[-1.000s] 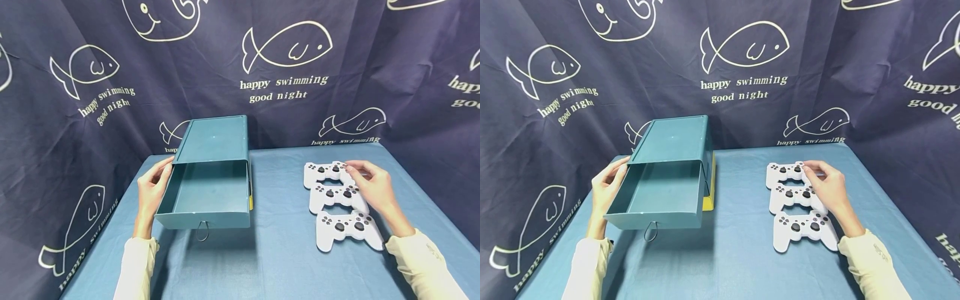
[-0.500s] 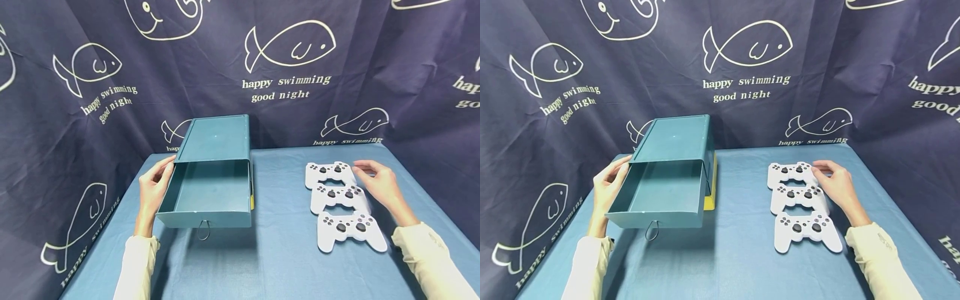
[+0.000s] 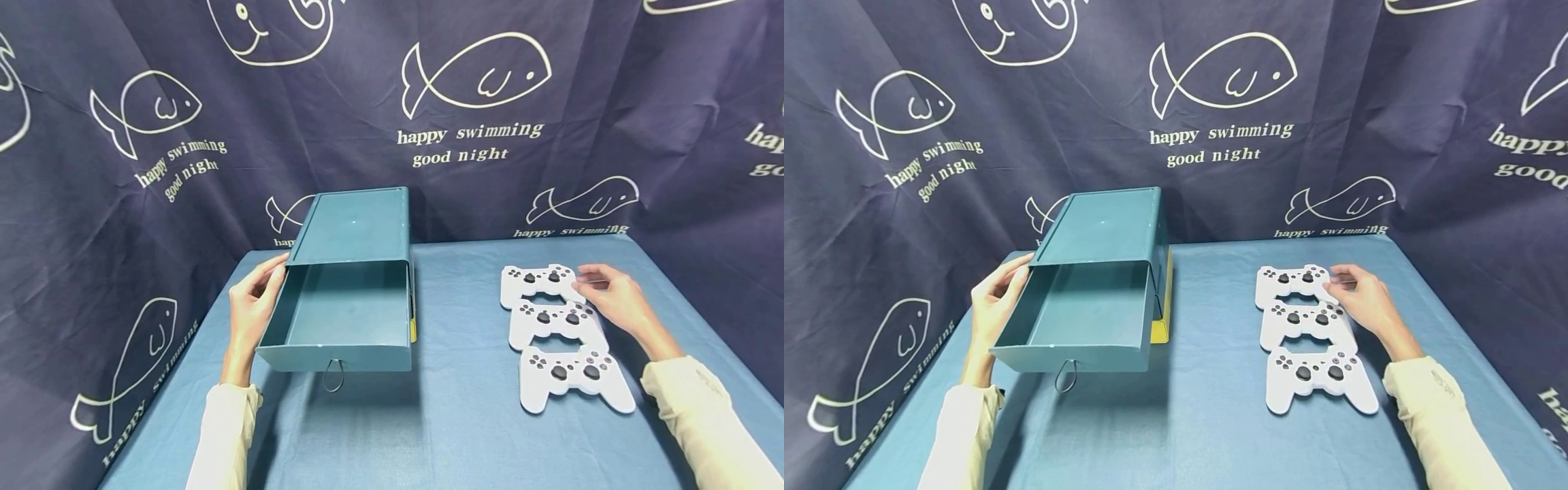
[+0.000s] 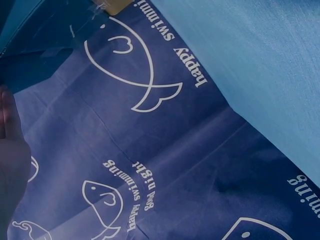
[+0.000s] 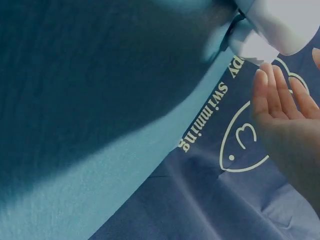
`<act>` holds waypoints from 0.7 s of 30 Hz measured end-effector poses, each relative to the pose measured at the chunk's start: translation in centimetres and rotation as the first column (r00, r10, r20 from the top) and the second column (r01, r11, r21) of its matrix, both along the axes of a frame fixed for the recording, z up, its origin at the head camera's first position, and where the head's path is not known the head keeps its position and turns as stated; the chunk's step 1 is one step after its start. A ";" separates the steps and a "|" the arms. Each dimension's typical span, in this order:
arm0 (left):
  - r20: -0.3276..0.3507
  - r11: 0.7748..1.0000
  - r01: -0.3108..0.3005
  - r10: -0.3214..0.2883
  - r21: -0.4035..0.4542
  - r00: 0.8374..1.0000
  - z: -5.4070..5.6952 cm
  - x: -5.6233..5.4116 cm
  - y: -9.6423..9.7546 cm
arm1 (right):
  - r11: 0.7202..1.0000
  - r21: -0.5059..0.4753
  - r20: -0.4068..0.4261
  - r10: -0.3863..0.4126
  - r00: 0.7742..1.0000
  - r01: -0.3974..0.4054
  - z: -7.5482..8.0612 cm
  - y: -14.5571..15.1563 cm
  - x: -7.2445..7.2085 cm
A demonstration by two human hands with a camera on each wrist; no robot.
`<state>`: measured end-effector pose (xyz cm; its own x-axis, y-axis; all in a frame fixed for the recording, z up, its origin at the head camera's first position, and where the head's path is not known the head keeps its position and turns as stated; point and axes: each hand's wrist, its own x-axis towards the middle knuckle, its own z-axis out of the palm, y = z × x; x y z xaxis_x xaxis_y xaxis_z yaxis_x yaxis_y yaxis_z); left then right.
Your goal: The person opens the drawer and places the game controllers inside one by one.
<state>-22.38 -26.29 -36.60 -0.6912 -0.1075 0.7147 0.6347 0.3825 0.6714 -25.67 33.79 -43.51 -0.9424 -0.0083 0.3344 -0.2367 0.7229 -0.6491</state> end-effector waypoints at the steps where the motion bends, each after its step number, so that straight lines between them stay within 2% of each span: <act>1: -0.001 1.000 0.002 -0.002 0.002 1.000 0.0 0.0 0.0 | 1.000 0.003 0.005 0.005 1.000 -0.005 -0.1 0.1 -0.1; 12: 0.005 1.000 0.015 -0.015 0.021 1.000 0.1 0.1 0.1 | 0.999 0.027 0.061 0.029 0.998 -0.031 -0.9 1.0 -1.2; 21: -0.001 1.000 0.019 -0.019 0.016 1.000 0.2 0.2 0.2 | 0.995 0.076 0.189 0.054 0.981 -0.069 -1.0 1.0 -2.0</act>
<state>-22.23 -26.06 -36.42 -0.6924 -0.1057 0.7137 0.6424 0.3600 0.6765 -27.72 34.82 -44.54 -0.9849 -0.0880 0.1490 -0.1628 0.7633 -0.6252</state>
